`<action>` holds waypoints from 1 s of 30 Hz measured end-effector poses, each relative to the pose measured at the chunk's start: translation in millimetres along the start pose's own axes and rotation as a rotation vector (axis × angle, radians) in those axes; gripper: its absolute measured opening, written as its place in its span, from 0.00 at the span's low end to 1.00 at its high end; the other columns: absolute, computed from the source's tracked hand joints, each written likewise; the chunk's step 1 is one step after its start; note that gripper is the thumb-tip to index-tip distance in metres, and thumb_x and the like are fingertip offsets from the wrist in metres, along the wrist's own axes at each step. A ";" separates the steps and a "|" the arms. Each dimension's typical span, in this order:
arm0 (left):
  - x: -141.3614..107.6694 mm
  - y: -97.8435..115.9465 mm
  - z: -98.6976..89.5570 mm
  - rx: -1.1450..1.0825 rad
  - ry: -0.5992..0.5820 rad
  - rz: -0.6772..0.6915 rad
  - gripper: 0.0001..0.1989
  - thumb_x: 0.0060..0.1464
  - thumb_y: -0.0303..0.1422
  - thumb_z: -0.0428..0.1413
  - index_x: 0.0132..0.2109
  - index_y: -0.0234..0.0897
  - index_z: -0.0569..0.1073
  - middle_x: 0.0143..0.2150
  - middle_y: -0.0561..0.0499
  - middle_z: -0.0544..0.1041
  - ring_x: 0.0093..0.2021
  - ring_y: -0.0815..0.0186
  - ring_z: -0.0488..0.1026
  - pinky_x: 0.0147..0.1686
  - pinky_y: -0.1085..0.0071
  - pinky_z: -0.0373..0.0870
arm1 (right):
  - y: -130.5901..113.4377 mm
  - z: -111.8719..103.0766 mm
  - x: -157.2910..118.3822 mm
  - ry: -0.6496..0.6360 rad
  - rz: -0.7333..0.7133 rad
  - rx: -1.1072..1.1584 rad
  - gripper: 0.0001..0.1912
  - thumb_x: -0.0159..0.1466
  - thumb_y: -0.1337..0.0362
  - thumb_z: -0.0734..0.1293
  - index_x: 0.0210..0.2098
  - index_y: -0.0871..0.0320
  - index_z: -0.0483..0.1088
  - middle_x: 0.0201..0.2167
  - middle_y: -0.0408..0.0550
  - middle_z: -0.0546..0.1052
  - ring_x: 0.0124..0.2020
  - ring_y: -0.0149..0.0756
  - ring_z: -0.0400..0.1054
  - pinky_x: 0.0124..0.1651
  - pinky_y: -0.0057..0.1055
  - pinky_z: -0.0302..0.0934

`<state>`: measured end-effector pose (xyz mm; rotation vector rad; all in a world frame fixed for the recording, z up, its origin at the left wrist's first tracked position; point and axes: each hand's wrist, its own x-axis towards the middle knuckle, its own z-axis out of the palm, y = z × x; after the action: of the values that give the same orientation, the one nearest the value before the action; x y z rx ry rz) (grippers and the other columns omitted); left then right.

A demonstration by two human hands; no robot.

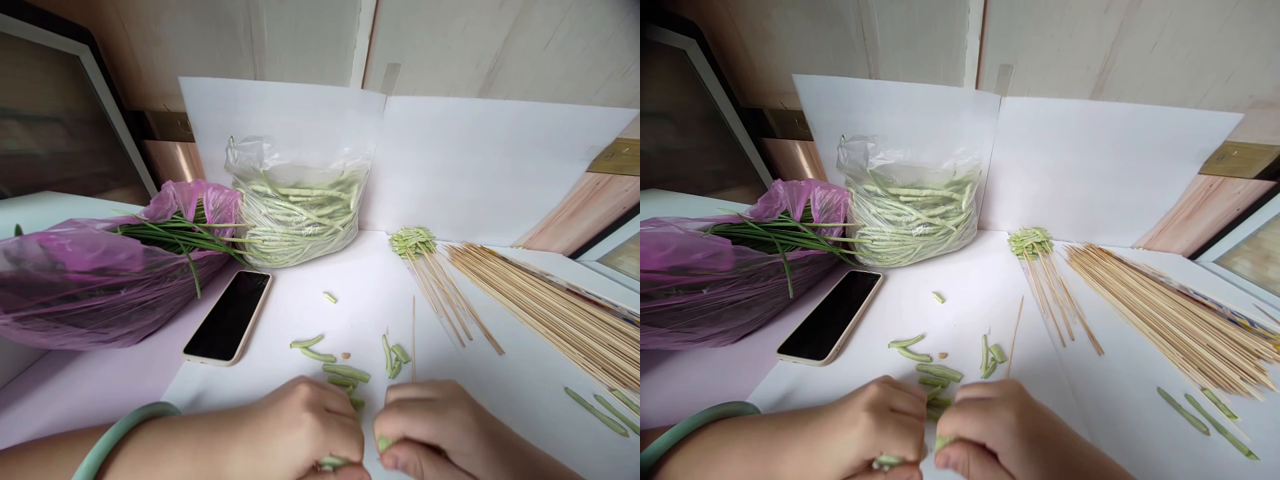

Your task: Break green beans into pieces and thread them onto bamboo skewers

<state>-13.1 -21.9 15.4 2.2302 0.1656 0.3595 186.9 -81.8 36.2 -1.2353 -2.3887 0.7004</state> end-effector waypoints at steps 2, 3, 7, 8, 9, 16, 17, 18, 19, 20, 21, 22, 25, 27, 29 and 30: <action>-0.6 -3.2 0.3 0.138 0.126 -0.103 0.11 0.55 0.30 0.50 0.27 0.41 0.55 0.25 0.53 0.64 0.29 0.65 0.62 0.29 0.71 0.58 | 5.8 -0.8 3.8 0.123 0.058 0.024 0.14 0.62 0.71 0.62 0.22 0.56 0.57 0.19 0.36 0.61 0.21 0.25 0.60 0.24 0.20 0.54; -0.6 -5.1 0.4 0.182 0.171 -0.157 0.10 0.54 0.29 0.52 0.28 0.40 0.57 0.26 0.53 0.65 0.29 0.65 0.63 0.29 0.71 0.59 | 9.0 -0.6 5.8 0.159 0.098 0.024 0.14 0.63 0.71 0.61 0.21 0.56 0.57 0.18 0.36 0.60 0.21 0.26 0.59 0.24 0.21 0.53; -0.2 -11.0 -0.5 0.249 0.231 -0.316 0.05 0.51 0.26 0.54 0.32 0.39 0.64 0.29 0.53 0.69 0.31 0.66 0.66 0.32 0.72 0.62 | 17.1 1.0 11.6 0.146 0.241 -0.015 0.15 0.64 0.68 0.58 0.20 0.56 0.57 0.19 0.38 0.60 0.22 0.29 0.58 0.24 0.24 0.54; -0.1 -11.7 -1.1 0.249 0.243 -0.335 0.05 0.51 0.25 0.54 0.33 0.39 0.65 0.31 0.53 0.70 0.33 0.65 0.66 0.33 0.71 0.63 | 17.7 1.5 12.0 0.133 0.262 -0.027 0.15 0.64 0.68 0.58 0.21 0.56 0.58 0.19 0.38 0.61 0.22 0.29 0.59 0.24 0.24 0.55; 0.0 -12.1 -1.7 0.244 0.260 -0.351 0.05 0.51 0.25 0.54 0.36 0.39 0.66 0.32 0.52 0.70 0.34 0.64 0.67 0.35 0.71 0.64 | 18.2 2.1 11.8 0.127 0.275 -0.037 0.14 0.64 0.68 0.58 0.21 0.56 0.61 0.20 0.39 0.62 0.22 0.30 0.60 0.24 0.25 0.56; 1.1 -11.2 -2.9 0.136 0.424 -0.385 0.06 0.58 0.26 0.47 0.41 0.38 0.65 0.38 0.49 0.70 0.40 0.64 0.68 0.40 0.69 0.65 | 21.0 10.6 -0.7 0.282 0.168 0.025 0.16 0.63 0.70 0.57 0.47 0.55 0.70 0.41 0.51 0.76 0.42 0.39 0.72 0.42 0.30 0.68; 1.4 -11.0 -2.6 0.123 0.439 -0.388 0.05 0.59 0.26 0.46 0.41 0.38 0.65 0.38 0.49 0.70 0.40 0.64 0.68 0.39 0.69 0.64 | 20.8 11.7 -1.2 0.287 0.157 0.050 0.18 0.63 0.71 0.56 0.49 0.55 0.69 0.44 0.51 0.76 0.46 0.39 0.71 0.45 0.31 0.68; 1.7 -10.8 -2.3 0.112 0.447 -0.389 0.05 0.61 0.27 0.45 0.40 0.38 0.65 0.37 0.50 0.70 0.39 0.64 0.68 0.39 0.70 0.64 | 20.4 12.8 -0.8 0.273 0.153 0.085 0.20 0.63 0.71 0.56 0.51 0.55 0.68 0.45 0.51 0.75 0.47 0.39 0.71 0.47 0.31 0.67; 1.8 -10.5 -2.1 0.101 0.449 -0.389 0.06 0.62 0.28 0.44 0.39 0.38 0.65 0.36 0.50 0.70 0.38 0.65 0.67 0.38 0.70 0.64 | 20.0 14.0 0.5 0.244 0.161 0.131 0.20 0.63 0.71 0.55 0.51 0.54 0.68 0.45 0.50 0.76 0.47 0.38 0.71 0.47 0.31 0.67; 1.8 -10.2 -1.9 0.090 0.440 -0.385 0.07 0.62 0.30 0.44 0.39 0.38 0.66 0.35 0.50 0.69 0.37 0.65 0.67 0.37 0.70 0.63 | 19.8 15.6 2.4 0.206 0.173 0.183 0.20 0.64 0.71 0.55 0.51 0.53 0.67 0.43 0.49 0.76 0.45 0.37 0.72 0.46 0.30 0.68; 1.7 -9.8 -1.7 0.081 0.424 -0.380 0.07 0.62 0.31 0.45 0.38 0.37 0.66 0.34 0.50 0.69 0.36 0.65 0.67 0.37 0.70 0.63 | 19.8 17.5 4.6 0.173 0.189 0.236 0.19 0.65 0.71 0.54 0.52 0.53 0.66 0.40 0.48 0.77 0.41 0.36 0.73 0.43 0.30 0.68; 1.4 -9.4 -1.4 0.076 0.404 -0.375 0.06 0.62 0.33 0.46 0.38 0.37 0.66 0.34 0.50 0.69 0.36 0.65 0.67 0.36 0.70 0.63 | 20.1 19.8 6.7 0.143 0.199 0.290 0.19 0.65 0.71 0.55 0.53 0.53 0.64 0.38 0.47 0.77 0.38 0.35 0.74 0.41 0.30 0.68; 0.3 -8.9 0.3 0.101 0.338 -0.337 0.07 0.58 0.37 0.53 0.38 0.37 0.67 0.33 0.51 0.70 0.35 0.64 0.67 0.35 0.70 0.63 | 21.3 27.5 11.4 0.108 0.194 0.437 0.21 0.63 0.73 0.56 0.54 0.52 0.55 0.36 0.44 0.78 0.36 0.33 0.74 0.40 0.30 0.67; -0.2 -9.1 1.8 0.158 0.285 -0.294 0.09 0.57 0.38 0.54 0.37 0.37 0.67 0.32 0.51 0.70 0.35 0.63 0.66 0.36 0.69 0.62 | 20.6 31.3 12.7 0.068 0.197 0.527 0.19 0.61 0.74 0.58 0.50 0.52 0.54 0.34 0.42 0.77 0.35 0.33 0.74 0.40 0.29 0.67; -0.4 -9.0 3.2 0.220 0.222 -0.248 0.08 0.58 0.37 0.53 0.36 0.37 0.67 0.32 0.50 0.70 0.34 0.63 0.66 0.36 0.68 0.62 | 18.4 32.8 13.2 0.032 0.216 0.589 0.17 0.60 0.75 0.60 0.44 0.52 0.55 0.31 0.39 0.76 0.33 0.31 0.74 0.38 0.27 0.66; -0.5 -8.7 3.6 0.244 0.194 -0.228 0.07 0.59 0.36 0.52 0.36 0.37 0.67 0.32 0.50 0.71 0.34 0.63 0.65 0.37 0.68 0.62 | 17.2 32.9 13.2 0.027 0.222 0.595 0.17 0.59 0.75 0.61 0.43 0.52 0.55 0.29 0.37 0.76 0.31 0.30 0.73 0.37 0.26 0.65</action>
<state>-12.5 -19.2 6.3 2.3812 0.5896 0.4496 173.6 -70.9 0.7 -1.2257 -1.8217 1.3297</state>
